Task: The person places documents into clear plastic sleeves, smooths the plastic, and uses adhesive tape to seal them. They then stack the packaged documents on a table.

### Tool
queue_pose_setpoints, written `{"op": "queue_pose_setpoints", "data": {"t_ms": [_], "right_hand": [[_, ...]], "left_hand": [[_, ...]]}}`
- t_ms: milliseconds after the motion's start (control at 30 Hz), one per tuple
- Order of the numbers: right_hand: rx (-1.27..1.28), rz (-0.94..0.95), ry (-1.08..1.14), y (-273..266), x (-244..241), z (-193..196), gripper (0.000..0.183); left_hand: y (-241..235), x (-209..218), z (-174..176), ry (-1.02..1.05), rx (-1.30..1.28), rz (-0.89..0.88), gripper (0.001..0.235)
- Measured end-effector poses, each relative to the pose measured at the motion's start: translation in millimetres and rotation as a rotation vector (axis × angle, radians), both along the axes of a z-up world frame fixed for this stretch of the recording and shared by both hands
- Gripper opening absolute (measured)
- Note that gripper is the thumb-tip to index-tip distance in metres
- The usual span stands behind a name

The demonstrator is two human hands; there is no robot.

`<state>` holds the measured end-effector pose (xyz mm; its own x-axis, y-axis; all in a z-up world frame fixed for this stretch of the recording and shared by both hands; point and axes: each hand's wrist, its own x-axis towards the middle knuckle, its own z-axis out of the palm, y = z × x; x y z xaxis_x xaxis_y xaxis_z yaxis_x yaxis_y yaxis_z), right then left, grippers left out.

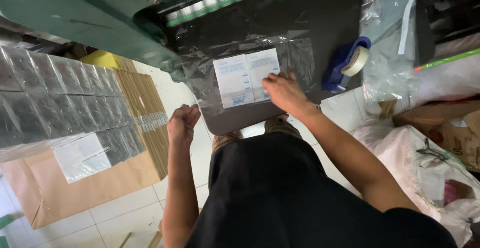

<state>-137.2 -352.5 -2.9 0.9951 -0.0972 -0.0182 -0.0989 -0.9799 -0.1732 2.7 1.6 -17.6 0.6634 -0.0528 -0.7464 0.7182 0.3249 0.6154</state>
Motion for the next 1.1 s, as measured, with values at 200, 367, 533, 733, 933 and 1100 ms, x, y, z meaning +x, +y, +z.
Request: {"op": "queue_pose_setpoints", "data": {"t_ms": [200,367,533,733,933,1100], "right_hand": [[-0.13,-0.031,-0.091,-28,47,-56,0.007],[-0.022,0.006,0.151,-32,79,-15,0.012],[-0.012,0.111,0.001,-48,88,-49,0.016],[0.05,0.251,-0.134,-65,92,-66,0.03],[0.058,0.308,-0.134,-69,90,-71,0.032],[-0.059,0.34,-0.14,-74,96,-102,0.037]], "left_hand": [[-49,-8,62,-0.474,0.557,-0.025,0.045],[-146,-4,94,-1.436,1.04,-0.661,0.054],[-204,39,47,-1.301,1.169,-1.424,0.079],[-213,58,7,-1.185,1.145,-1.55,0.077],[-210,64,4,-1.008,1.093,-1.585,0.062],[-220,66,-9,-0.954,1.208,-1.636,0.05]]}}
